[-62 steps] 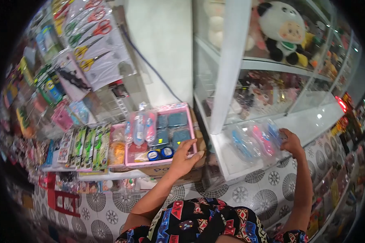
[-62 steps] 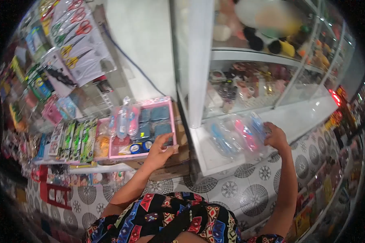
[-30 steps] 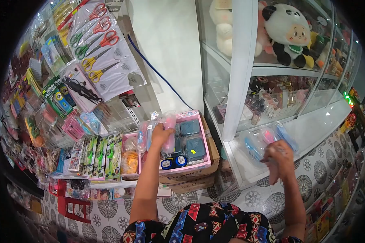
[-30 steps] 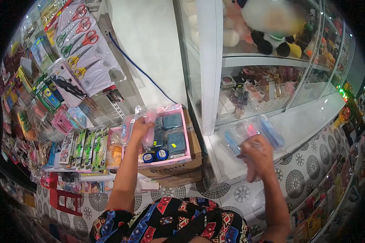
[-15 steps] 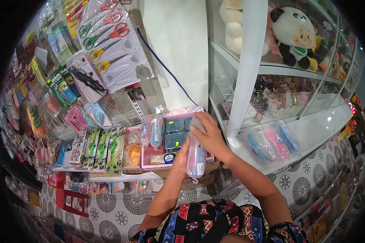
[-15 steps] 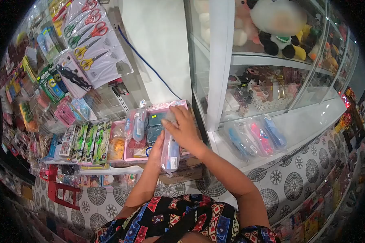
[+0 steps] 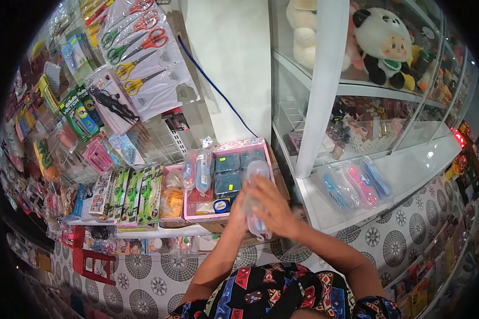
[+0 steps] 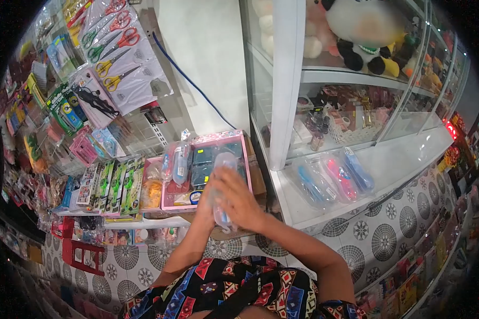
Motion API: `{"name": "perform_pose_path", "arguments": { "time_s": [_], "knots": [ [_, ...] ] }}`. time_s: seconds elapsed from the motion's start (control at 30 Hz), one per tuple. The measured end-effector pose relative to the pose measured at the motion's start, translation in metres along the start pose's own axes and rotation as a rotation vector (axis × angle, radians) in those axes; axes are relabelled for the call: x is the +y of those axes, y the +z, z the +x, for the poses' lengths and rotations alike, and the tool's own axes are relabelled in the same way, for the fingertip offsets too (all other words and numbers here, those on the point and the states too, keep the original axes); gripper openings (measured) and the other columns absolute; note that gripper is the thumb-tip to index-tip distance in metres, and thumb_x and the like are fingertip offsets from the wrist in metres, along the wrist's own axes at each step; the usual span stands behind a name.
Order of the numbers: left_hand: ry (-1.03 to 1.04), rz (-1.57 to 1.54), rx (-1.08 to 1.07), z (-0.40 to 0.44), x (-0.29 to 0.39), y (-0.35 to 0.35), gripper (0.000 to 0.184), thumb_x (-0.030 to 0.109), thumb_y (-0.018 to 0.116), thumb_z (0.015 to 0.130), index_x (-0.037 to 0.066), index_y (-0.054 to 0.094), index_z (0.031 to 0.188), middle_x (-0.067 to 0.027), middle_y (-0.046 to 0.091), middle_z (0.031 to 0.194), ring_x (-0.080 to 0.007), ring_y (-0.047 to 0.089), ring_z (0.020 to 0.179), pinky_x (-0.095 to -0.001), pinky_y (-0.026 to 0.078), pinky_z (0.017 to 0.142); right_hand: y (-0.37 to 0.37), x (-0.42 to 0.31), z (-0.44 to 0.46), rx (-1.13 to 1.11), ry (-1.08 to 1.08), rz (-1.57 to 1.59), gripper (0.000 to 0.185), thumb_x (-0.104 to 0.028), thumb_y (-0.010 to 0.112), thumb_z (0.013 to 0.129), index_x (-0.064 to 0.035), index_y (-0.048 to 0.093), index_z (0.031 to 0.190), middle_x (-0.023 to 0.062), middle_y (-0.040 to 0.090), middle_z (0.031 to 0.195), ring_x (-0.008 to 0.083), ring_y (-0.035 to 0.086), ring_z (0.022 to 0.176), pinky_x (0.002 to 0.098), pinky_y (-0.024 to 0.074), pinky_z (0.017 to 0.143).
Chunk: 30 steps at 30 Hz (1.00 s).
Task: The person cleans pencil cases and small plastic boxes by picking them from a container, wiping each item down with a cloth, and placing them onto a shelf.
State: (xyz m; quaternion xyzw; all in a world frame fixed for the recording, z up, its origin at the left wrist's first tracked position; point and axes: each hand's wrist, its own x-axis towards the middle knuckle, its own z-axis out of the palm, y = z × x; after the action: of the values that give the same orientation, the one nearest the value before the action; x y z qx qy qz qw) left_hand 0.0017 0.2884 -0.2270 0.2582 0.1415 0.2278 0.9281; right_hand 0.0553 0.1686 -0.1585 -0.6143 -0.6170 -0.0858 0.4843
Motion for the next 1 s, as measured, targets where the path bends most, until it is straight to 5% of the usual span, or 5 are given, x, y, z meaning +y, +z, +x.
{"name": "perform_pose_path", "arguments": {
  "time_s": [0.13, 0.4, 0.73, 0.9, 1.0],
  "knots": [
    [-0.208, 0.138, -0.479, -0.028, 0.006, 0.013, 0.046, 0.039, 0.042, 0.096, 0.005, 0.044, 0.127, -0.0079, 0.056, 0.112, -0.0164, 0.057, 0.098, -0.0319, 0.048, 0.085, -0.017, 0.028, 0.029, 0.299, 0.315, 0.175, 0.035, -0.023, 0.049, 0.092, -0.0007, 0.052, 0.119, 0.0160, 0.047, 0.126, 0.0274, 0.044, 0.120, 0.0373, 0.0336, 0.102],
    [0.037, 0.352, -0.130, -0.024, 0.009, 0.026, 0.048, 0.041, 0.047, 0.094, 0.003, 0.047, 0.124, -0.0084, 0.059, 0.107, -0.0168, 0.058, 0.092, -0.0308, 0.048, 0.081, 0.006, 0.029, -0.003, 0.477, 0.964, 1.262, 0.034, -0.026, 0.048, 0.095, -0.0037, 0.053, 0.120, 0.0036, 0.057, 0.111, 0.0140, 0.057, 0.097, 0.0281, 0.0456, 0.085],
    [0.068, 0.250, -0.022, -0.007, 0.015, 0.021, 0.041, 0.032, 0.053, 0.092, 0.003, 0.048, 0.120, -0.0076, 0.058, 0.106, -0.0158, 0.058, 0.091, -0.0305, 0.049, 0.079, -0.006, -0.008, -0.034, 0.411, 0.841, 1.025, 0.035, -0.018, 0.045, 0.097, -0.0003, 0.043, 0.127, 0.0063, 0.057, 0.112, 0.0153, 0.056, 0.102, 0.0297, 0.0462, 0.087],
    [0.141, 0.315, 0.031, -0.005, -0.005, 0.027, 0.042, 0.035, 0.055, 0.091, 0.007, 0.047, 0.119, -0.0075, 0.056, 0.106, -0.0172, 0.057, 0.094, -0.0331, 0.049, 0.080, -0.003, -0.009, -0.031, 0.056, 0.444, 0.080, 0.074, -0.016, 0.074, 0.075, -0.0021, 0.034, 0.136, 0.0119, 0.046, 0.125, 0.0189, 0.045, 0.116, 0.0293, 0.0398, 0.094],
    [0.000, 0.127, 0.012, -0.012, 0.004, 0.028, 0.047, 0.039, 0.056, 0.089, 0.008, 0.044, 0.123, -0.0089, 0.053, 0.112, -0.0193, 0.054, 0.101, -0.0366, 0.047, 0.084, 0.001, 0.012, -0.040, 0.117, 0.549, 0.234, 0.066, -0.011, 0.072, 0.075, -0.0016, 0.039, 0.132, 0.0120, 0.050, 0.121, 0.0206, 0.049, 0.113, 0.0298, 0.0398, 0.095]
  ]
}}
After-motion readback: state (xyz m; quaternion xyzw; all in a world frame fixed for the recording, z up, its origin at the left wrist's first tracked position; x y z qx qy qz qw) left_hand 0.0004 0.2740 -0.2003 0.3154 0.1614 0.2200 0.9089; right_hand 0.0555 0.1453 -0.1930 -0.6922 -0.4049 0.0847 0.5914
